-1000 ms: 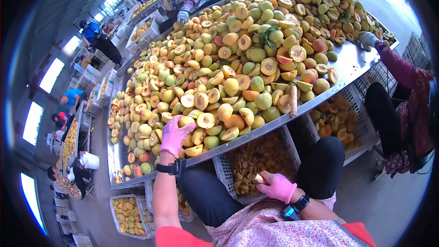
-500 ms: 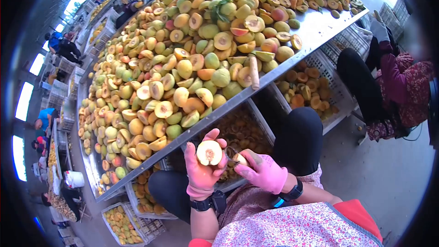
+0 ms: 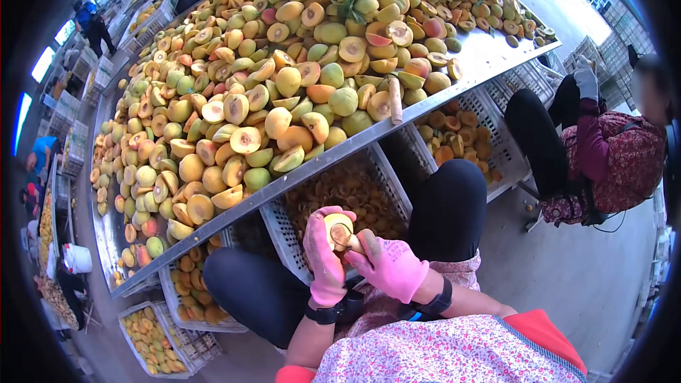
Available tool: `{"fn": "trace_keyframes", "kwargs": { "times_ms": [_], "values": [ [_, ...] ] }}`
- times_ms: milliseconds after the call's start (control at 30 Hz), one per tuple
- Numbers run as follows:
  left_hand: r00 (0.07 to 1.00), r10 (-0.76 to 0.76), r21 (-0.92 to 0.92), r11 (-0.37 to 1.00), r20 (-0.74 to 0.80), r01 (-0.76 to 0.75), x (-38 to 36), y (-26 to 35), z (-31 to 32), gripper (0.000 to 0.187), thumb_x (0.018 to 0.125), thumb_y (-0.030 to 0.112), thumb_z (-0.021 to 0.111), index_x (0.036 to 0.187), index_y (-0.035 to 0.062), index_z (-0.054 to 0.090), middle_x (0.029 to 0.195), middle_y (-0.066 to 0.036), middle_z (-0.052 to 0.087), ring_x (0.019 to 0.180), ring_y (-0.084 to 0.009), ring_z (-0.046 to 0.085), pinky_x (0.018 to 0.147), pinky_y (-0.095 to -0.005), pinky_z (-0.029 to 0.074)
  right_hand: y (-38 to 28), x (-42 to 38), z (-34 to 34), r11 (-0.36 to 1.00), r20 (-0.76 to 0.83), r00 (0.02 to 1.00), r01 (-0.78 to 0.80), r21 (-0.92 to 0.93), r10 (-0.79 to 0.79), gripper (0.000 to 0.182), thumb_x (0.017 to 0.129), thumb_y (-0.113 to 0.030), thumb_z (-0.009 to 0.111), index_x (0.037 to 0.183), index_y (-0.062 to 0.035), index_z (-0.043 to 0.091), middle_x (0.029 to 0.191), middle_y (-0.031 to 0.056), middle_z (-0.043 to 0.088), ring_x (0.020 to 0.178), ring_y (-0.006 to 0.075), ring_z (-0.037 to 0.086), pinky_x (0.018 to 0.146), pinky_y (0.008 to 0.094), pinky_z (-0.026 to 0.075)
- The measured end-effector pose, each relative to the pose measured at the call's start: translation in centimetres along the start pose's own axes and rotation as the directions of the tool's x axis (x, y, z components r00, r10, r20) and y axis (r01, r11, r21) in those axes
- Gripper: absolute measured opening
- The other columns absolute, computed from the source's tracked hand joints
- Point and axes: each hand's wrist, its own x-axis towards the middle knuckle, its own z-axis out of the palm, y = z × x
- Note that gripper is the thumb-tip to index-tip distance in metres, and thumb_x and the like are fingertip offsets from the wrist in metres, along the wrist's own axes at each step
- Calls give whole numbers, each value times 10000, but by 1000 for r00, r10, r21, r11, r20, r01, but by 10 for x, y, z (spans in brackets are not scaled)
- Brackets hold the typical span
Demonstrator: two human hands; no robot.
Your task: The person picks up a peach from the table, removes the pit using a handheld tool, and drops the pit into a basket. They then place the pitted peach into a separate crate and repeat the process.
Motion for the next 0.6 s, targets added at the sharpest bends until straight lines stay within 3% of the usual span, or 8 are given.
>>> {"fn": "trace_keyframes", "kwargs": {
  "times_ms": [67,167,233,333,433,500,567,600],
  "values": [
    [990,124,159,981,-64,-113,-4,1,3,467,1101,412,329,1099,28,595,989,-119,689,891,-188,649,848,-310,516,-2,-2,3,1000,20,1000,1,4,-1,321,1021,-346,584,1022,-47,468,746,212,658,717,419,675,612,503,514],
    [979,187,227,960,-80,-165,-5,4,3,479,1102,413,319,1052,27,598,966,-118,686,874,-183,640,825,-310,511,-7,-5,6,1000,38,999,-6,24,5,329,1030,-352,570,1046,-41,463,745,224,658,722,426,674,615,506,513],
    [978,164,188,973,-133,-137,-6,4,4,564,1108,505,268,1034,40,578,884,-120,684,798,-184,640,792,-289,513,-8,-6,8,997,74,997,0,76,-5,331,1036,-352,557,1058,-36,462,755,238,659,727,434,673,621,509,514],
    [984,94,119,990,-150,-76,-7,6,4,567,1109,494,269,1004,37,588,863,-119,682,782,-188,644,791,-291,514,-6,-9,14,995,77,996,-51,86,44,280,1021,-310,593,1046,-53,485,761,221,645,726,430,664,611,492,500],
    [987,122,151,983,-108,-105,-8,4,2,569,1111,481,255,995,34,588,855,-115,678,779,-185,642,800,-290,512,-10,-6,5,984,195,974,-139,114,115,401,1037,-389,536,1118,2,502,813,272,675,799,452,684,681,518,521],
    [987,118,161,982,-109,-100,-9,4,0,568,1115,464,239,987,31,584,849,-109,672,771,-183,635,798,-298,508,-14,-3,-5,936,321,938,-221,274,128,406,1038,-389,528,1076,15,540,851,282,678,849,456,685,717,500,525],
    [960,280,386,883,18,-265,-8,2,-7,495,1108,397,296,949,31,590,851,-89,699,757,-196,643,773,-316,504,-12,-4,-8,911,365,922,-257,322,131,414,1041,-390,520,1055,21,573,904,272,689,895,439,688,756,470,526],
    [960,279,390,883,12,-261,-9,2,-7,495,1108,397,296,949,31,590,851,-89,699,757,-196,643,773,-316,504,-10,-5,-7,903,368,924,-244,355,105,415,1042,-393,521,1065,18,577,912,257,693,892,419,691,767,460,526]
  ]
}}
